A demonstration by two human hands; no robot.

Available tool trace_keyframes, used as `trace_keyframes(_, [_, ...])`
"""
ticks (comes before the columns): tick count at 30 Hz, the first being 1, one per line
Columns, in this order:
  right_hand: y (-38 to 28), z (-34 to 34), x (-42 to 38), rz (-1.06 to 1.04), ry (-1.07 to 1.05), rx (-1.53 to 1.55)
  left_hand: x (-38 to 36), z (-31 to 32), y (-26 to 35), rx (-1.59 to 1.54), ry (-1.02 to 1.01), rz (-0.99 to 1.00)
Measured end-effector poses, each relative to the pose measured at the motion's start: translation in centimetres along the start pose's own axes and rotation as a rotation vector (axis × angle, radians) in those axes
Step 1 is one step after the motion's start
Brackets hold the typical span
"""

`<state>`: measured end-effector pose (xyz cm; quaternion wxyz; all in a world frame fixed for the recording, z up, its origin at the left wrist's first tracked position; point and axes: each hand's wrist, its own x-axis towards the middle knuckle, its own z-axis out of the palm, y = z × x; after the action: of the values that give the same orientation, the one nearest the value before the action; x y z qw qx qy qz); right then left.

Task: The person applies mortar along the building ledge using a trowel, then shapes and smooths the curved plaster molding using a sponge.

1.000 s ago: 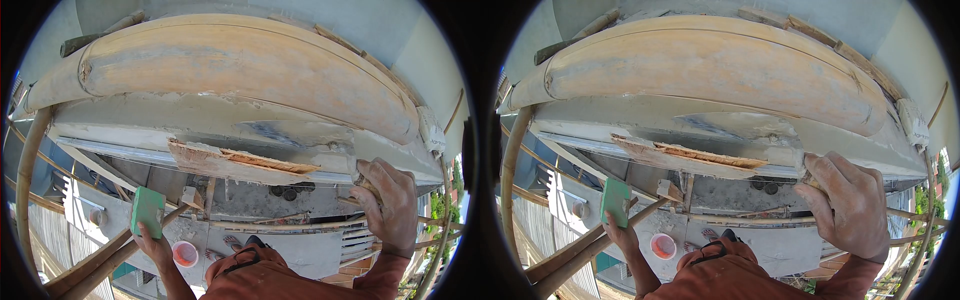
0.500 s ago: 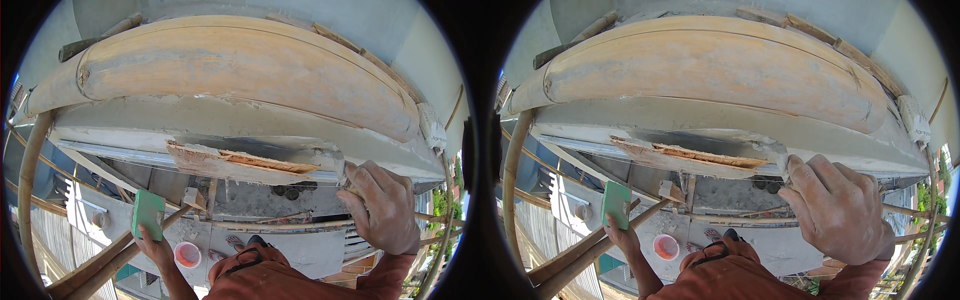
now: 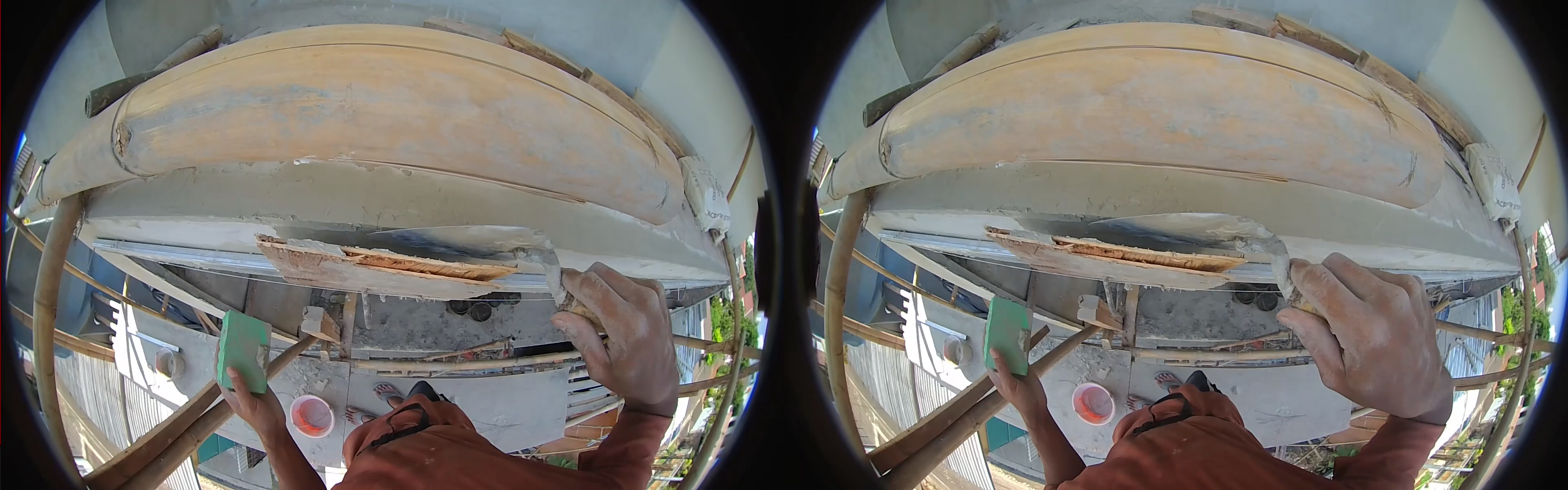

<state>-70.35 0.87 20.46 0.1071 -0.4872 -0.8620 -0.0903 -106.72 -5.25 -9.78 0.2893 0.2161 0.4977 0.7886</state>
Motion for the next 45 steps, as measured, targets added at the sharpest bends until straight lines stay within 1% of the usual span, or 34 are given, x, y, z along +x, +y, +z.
trace_keyframes(8, [0.8, 1.1, -0.4, 0.002, 0.003, 0.041, 0.1, 0.4, 0.1, -0.044, -0.014, 0.003])
trace_keyframes(10, [1.3, 1.5, -0.9, 0.054, 0.018, 0.089, 0.1, 0.5, 0.0, -0.044, -0.007, 0.000])
trace_keyframes(14, [2.4, 2.7, -2.1, 0.069, 0.060, 0.125, 0.2, 1.0, 0.2, -0.028, 0.006, -0.002])
trace_keyframes(16, [3.1, 3.6, -2.8, 0.106, 0.103, 0.239, 0.3, 1.1, 0.3, -0.018, -0.004, 0.006])
trace_keyframes(20, [4.5, 4.9, -4.2, 0.117, 0.120, 0.292, 0.4, 1.1, 0.5, -0.028, -0.019, -0.005])
trace_keyframes(23, [5.5, 6.2, -5.3, 0.137, 0.173, 0.378, 0.4, 1.6, 0.8, -0.041, -0.022, 0.016])
trace_keyframes(25, [6.3, 6.9, -6.0, 0.187, 0.211, 0.439, 0.5, 1.1, 0.7, -0.037, -0.015, 0.009])
trace_keyframes(29, [8.2, 8.3, -7.4, 0.190, 0.246, 0.481, 0.4, 1.0, 0.9, -0.010, 0.000, -0.008])
trace_keyframes(31, [9.0, 9.1, -8.0, 0.150, 0.310, 0.529, 0.0, 1.9, 1.3, -0.027, 0.013, 0.026])
trace_keyframes(34, [8.7, 9.5, -8.1, 0.139, 0.308, 0.554, -0.2, 2.1, 1.5, -0.022, 0.010, 0.027])
trace_keyframes(35, [8.4, 9.3, -7.8, 0.139, 0.304, 0.558, -0.3, 2.2, 1.5, -0.017, 0.013, 0.026])
trace_keyframes(37, [7.4, 8.4, -6.5, 0.089, 0.197, 0.458, -0.2, 2.4, 1.4, -0.022, 0.004, 0.039])
trace_keyframes(38, [6.9, 7.9, -6.0, 0.103, 0.165, 0.441, -0.2, 2.5, 1.5, -0.019, 0.006, 0.040])
trace_keyframes(39, [6.5, 7.4, -5.5, 0.099, 0.166, 0.442, -0.2, 2.7, 1.5, -0.023, -0.004, 0.036])
trace_keyframes(41, [5.6, 6.5, -4.6, 0.036, 0.156, 0.346, -0.3, 2.6, 1.5, -0.023, -0.013, 0.029])
trace_keyframes(45, [3.7, 4.5, -3.2, -0.005, 0.116, 0.222, -0.2, 1.9, 0.9, -0.036, -0.010, 0.016])
